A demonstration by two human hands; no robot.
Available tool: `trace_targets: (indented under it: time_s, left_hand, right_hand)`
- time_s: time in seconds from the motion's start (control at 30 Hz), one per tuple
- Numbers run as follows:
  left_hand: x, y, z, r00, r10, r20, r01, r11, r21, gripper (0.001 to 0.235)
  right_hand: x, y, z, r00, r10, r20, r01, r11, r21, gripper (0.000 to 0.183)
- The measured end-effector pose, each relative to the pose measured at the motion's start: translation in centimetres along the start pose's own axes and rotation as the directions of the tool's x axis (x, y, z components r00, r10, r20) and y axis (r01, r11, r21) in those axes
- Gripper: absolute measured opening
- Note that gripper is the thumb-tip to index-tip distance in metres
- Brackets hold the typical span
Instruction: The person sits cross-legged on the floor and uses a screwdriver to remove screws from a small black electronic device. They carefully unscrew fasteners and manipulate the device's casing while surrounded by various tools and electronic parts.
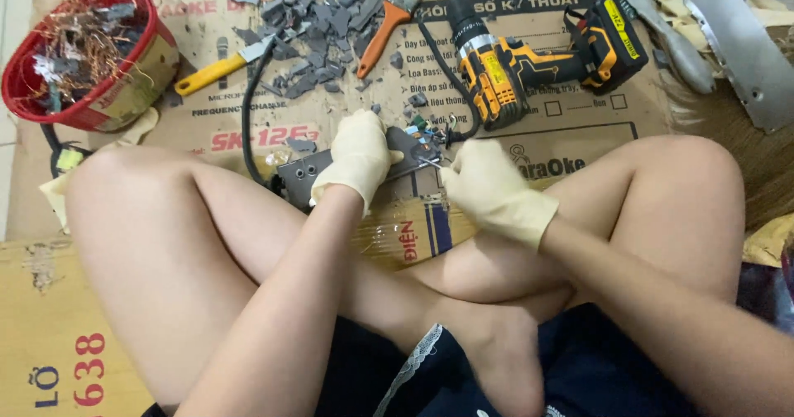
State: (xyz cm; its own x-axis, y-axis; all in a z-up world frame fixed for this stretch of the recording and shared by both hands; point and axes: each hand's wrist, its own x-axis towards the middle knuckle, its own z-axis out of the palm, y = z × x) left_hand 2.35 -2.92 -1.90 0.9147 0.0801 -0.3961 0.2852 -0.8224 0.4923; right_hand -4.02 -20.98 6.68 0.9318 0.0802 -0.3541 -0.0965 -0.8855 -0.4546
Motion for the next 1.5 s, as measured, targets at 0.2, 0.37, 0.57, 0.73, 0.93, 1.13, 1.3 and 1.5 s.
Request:
trace_targets:
  time_s: [0.2,0.37,0.57,0.73,0.93,1.13,1.3,1.5]
  left_hand:
    - [-0.5,-0.8,-0.3,0.999,-0.017,0.051,0.021,0.996,-0.090,0.046]
    - [-1.5,-0.2,-1.1,0.992,-0.034,0.123,0.042,0.997,-0.062,0.056]
    - [-1.0,-0.5,-0.9,0.989,-0.071,0.127,0.087,0.988,-0.126,0.059]
    - [-1.7,-0.3,-1.8,0.985,-0.117,0.127,0.138,0.976,-0.166,0.056]
    - [-0.8,-0.1,-1.3,0.986,-0.112,0.127,0.125,0.987,-0.097,0.056]
    - [-0.9,0.2,-1.1,0.991,-0.050,0.126,0.049,0.999,0.013,0.049]
    - [-1.2,0.1,-1.4,0.988,-0.012,0.155,0.005,0.999,0.045,0.049]
    - [-2.4,0.6,-2.6,0.981,-0.059,0.187,0.072,0.996,-0.060,0.063]
  right_hand:
    - [-1.6,1.6,5.9,0.981,0.006,-0.194,0.019,0.992,0.128,0.042]
    - [-2.1,0.6,1.7,0.994,0.046,-0.103,-0.039,0.997,0.063,0.036]
    - [2.0,-1.1,-5.0,0.984,0.013,0.176,0.046,0.944,-0.325,0.026]
    - [4.2,-2.5,-4.5,0.937,-0.063,0.342,0.275,0.736,-0.618,0.029]
    - [4.3,-1.0,-2.3,0.829,-0.430,0.357,0.558,0.674,-0.484,0.027]
    - [3.0,-1.3,-0.6,0.969,-0.019,0.246,0.133,0.880,-0.455,0.037]
    - [3.1,0.0,1.1,0.983,0.165,0.087,-0.144,0.968,-0.205,0.041]
    - [2.3,-1.6,-0.1,0.900,0.350,0.260,-0.308,0.933,-0.187,0.036]
